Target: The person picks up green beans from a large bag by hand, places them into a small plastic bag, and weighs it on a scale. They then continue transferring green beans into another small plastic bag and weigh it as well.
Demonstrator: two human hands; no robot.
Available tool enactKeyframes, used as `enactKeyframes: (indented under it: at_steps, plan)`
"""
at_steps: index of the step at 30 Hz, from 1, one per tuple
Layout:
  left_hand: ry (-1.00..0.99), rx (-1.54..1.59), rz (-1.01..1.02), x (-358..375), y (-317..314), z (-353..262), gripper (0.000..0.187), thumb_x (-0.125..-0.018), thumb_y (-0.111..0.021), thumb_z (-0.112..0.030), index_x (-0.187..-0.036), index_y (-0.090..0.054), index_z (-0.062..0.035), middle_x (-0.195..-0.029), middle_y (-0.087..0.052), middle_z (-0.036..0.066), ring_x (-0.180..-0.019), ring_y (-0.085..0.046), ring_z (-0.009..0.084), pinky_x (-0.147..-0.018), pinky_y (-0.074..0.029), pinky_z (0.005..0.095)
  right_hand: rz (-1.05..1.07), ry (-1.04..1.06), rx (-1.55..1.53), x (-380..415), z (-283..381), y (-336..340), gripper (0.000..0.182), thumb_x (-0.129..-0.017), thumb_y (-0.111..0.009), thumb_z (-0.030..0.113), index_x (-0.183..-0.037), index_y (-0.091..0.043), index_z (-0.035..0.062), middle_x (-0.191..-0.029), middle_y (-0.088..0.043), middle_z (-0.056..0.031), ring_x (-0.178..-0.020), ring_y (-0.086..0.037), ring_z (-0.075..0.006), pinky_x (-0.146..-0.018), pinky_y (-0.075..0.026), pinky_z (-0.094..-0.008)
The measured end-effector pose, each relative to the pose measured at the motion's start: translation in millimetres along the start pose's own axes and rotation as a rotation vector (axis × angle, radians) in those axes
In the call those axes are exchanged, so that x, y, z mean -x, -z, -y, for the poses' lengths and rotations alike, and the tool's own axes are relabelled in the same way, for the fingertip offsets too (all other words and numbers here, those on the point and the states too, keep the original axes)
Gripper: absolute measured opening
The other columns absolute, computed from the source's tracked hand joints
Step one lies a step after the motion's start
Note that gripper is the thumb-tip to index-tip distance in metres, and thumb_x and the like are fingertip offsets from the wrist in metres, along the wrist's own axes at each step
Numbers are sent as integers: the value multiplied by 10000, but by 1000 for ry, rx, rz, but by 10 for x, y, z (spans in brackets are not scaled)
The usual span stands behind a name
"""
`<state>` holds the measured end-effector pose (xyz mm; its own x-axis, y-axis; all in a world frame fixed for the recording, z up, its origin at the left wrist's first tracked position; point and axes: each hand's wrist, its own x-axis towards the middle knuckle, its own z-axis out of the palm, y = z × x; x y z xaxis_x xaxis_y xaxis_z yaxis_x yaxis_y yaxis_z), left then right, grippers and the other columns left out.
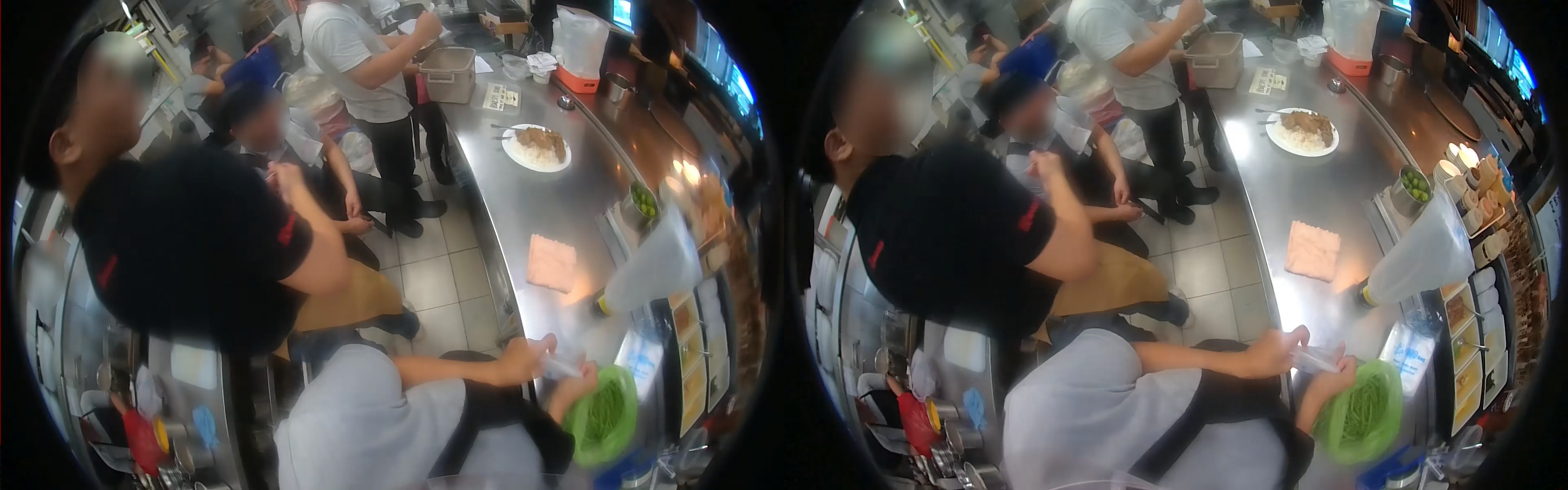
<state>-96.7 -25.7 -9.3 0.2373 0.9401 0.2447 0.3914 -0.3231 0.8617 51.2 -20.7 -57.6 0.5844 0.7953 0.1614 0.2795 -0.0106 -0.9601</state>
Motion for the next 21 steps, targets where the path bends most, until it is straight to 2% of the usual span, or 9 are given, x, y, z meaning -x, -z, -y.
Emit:
enactKeyframes:
  at_steps: [2,5,9,11,12,15,17,19,21]
  plan:
    - [122,-138,-88,-69,2,21,277,-704,-601,-39,-921,-435,-80,-588,-533,172,-570,-567,366,-485,-426,429,-43,283,-108,-33,-21,-33,408,-824,-544,27,-580,-223,82,-597,-222,34,-575,-229,-85,-468,-252,-282]
    - [43,-242,-175,-269,-2,-55,258,-694,-601,-58,-895,-442,-85,-596,-538,168,-598,-567,379,-512,-432,453,-168,308,-40,-62,400,10,457,-851,-582,82,-557,-233,69,-558,-216,18,-539,-205,-104,-463,-262,-298]
    - [23,-244,-95,-351,-122,-228,282,-655,-614,-70,-877,-442,-85,-655,-548,155,-654,-559,374,-569,-437,455,-363,344,218,-297,505,205,468,-868,-581,115,-541,-250,58,-522,-228,-12,-512,-206,-136,-466,-265,-295]
    - [-99,-251,37,-262,-189,-272,306,-616,-618,-64,-878,-462,-85,-715,-536,133,-711,-551,344,-628,-441,433,-406,423,259,-455,596,326,424,-832,-582,53,-548,-267,50,-540,-290,-54,-515,-275,-165,-490,-280,-295]
    - [-296,-170,-57,-211,-261,-232,310,-587,-620,-62,-868,-489,-76,-733,-514,107,-727,-539,311,-643,-441,413,-443,418,290,-507,598,370,424,-832,-582,53,-548,-267,50,-540,-290,-54,-515,-275,-165,-490,-280,-295]
    - [-426,-262,-153,-249,-366,-27,279,-590,-611,-51,-847,-504,-61,-743,-513,107,-736,-540,298,-631,-445,390,-303,554,181,-548,488,391,297,-762,-544,-3,-569,-324,44,-613,-367,-81,-576,-371,-209,-530,-299,-335]
    - [-338,-334,-174,-432,-189,16,206,-651,-592,-37,-833,-500,-63,-698,-512,110,-683,-542,293,-601,-449,378,-215,461,225,-412,378,379,205,-728,-517,-8,-585,-379,40,-616,-376,-93,-579,-388,-229,-529,-298,-360]
    - [-180,-389,-350,-742,-188,124,156,-693,-605,-73,-771,-470,-83,-553,-478,109,-505,-508,294,-490,-412,402,-54,553,200,-181,504,281,165,-665,-501,-71,-590,-387,21,-596,-361,-112,-560,-398,-259,-505,-288,-362]
    - [-121,-229,-342,-872,-117,42,161,-775,-585,-81,-884,-466,-76,-541,-472,120,-495,-501,305,-477,-394,408,-55,524,226,-113,624,239,186,-632,-491,-115,-583,-376,23,-599,-351,-116,-549,-385,-265,-498,-282,-350]
